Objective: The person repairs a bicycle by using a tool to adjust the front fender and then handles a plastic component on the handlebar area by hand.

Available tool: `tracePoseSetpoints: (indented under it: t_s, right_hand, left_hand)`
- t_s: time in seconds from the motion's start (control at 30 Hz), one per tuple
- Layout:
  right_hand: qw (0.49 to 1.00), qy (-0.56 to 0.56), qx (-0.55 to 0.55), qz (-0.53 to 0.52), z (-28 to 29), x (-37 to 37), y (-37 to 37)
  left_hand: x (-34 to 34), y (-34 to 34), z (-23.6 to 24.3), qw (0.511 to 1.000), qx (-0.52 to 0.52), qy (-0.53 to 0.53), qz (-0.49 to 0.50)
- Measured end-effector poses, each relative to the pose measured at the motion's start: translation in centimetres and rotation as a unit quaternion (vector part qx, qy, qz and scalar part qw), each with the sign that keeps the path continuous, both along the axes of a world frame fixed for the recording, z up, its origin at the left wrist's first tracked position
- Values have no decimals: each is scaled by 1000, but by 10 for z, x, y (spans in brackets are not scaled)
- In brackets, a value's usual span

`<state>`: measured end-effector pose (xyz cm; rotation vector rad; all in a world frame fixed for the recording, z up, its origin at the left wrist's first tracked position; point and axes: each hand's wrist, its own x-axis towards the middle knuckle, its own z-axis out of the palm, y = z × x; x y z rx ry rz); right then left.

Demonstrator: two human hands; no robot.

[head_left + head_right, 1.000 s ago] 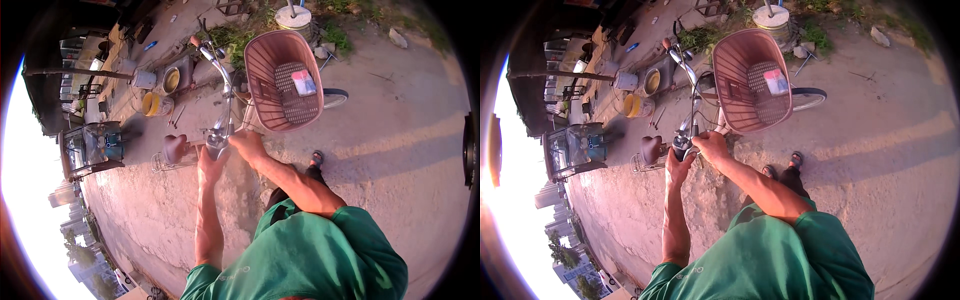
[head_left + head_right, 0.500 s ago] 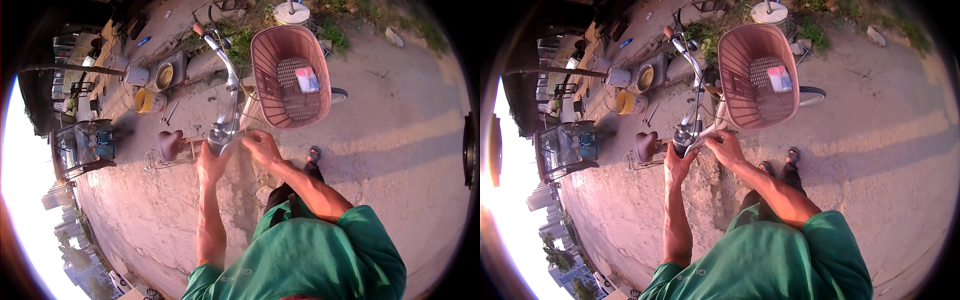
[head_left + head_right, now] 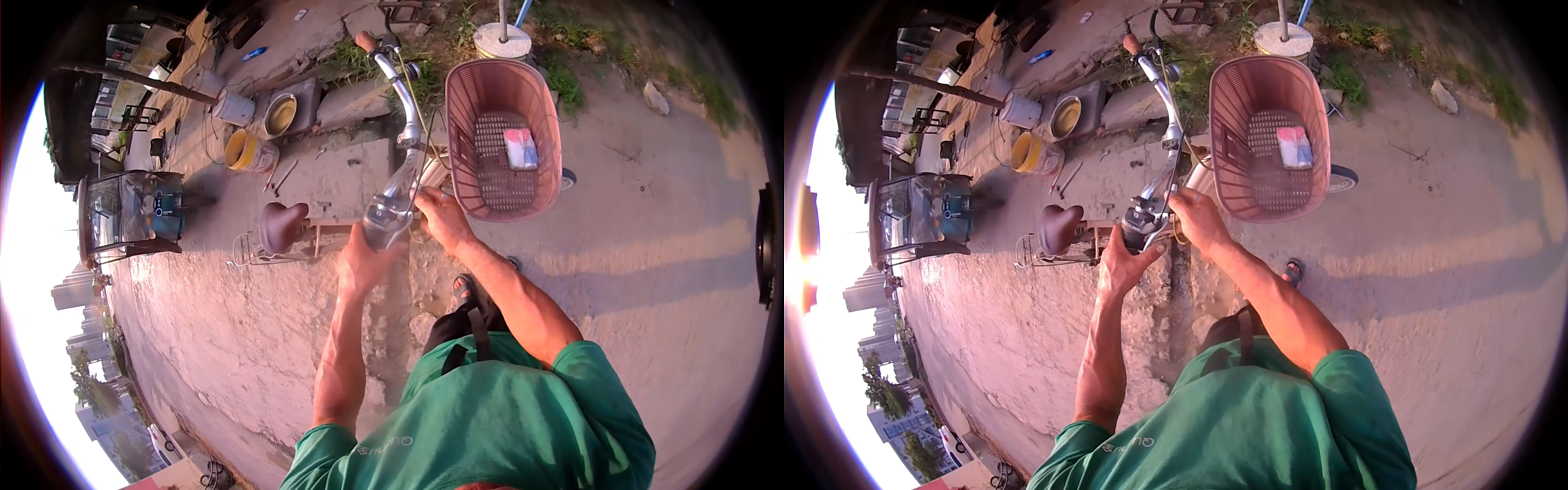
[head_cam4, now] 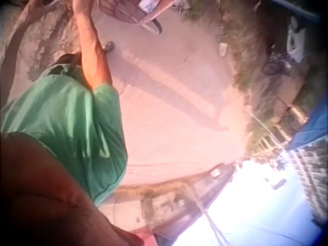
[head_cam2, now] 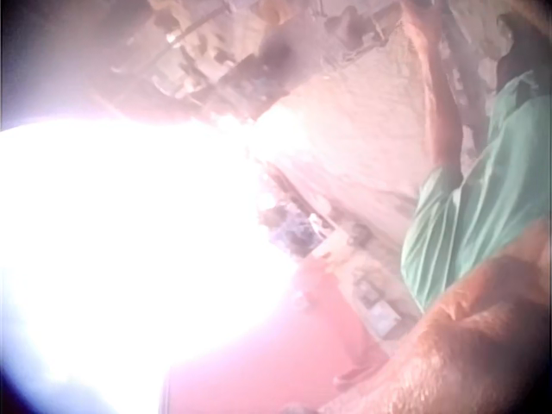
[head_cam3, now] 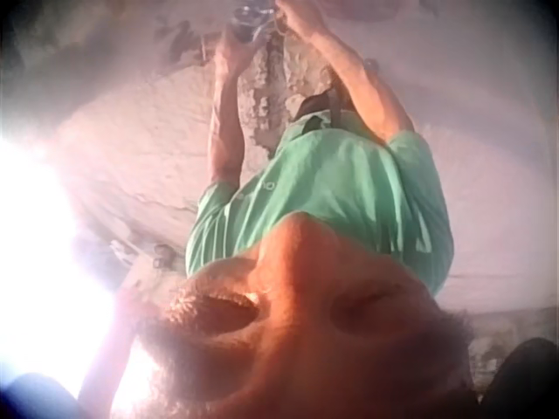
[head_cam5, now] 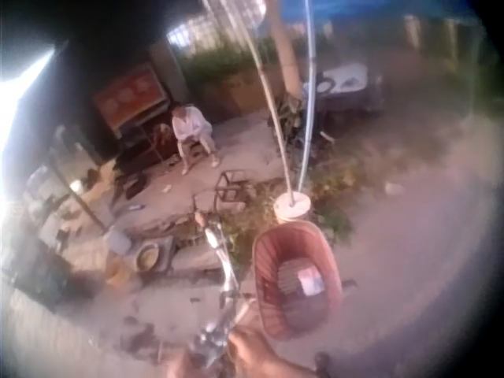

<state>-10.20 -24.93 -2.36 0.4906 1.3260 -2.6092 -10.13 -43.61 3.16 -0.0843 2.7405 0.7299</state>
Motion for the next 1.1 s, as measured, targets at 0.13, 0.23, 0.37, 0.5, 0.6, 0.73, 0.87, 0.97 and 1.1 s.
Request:
tracePoseSetpoints:
  t_s: [0.13,0.23,0.37,0.5,0.6,0.73,0.87,0.97,1.1]
  right_hand:
    - [1000,-6,-13,19,-5,-3,1]
    - [1000,5,-7,23,-7,-4,0]
    - [999,7,-7,30,-3,-3,0]
    - [999,7,2,34,0,-4,-1]
    - [999,-7,14,35,0,-5,-1]
    - [999,-13,17,33,-4,-5,-1]
    - [1000,-22,-4,5,4,-6,-4]
    - [999,-17,30,35,-4,-5,2]
    - [999,-20,10,38,-15,-3,3]
  left_hand:
    - [-3,-6,1,999,22,-7,-29]
    - [-3,-11,4,998,59,-3,-31]
    - [-4,-27,-20,995,70,63,-41]
    - [-5,-27,-18,998,51,36,-29]
    - [-5,-28,-18,997,59,35,-32]
    - [-3,-31,-25,995,65,65,-41]
    - [-4,-30,-30,995,80,57,-34]
    - [-5,-32,-37,993,82,76,-34]
    - [-7,-35,-40,990,120,65,-31]
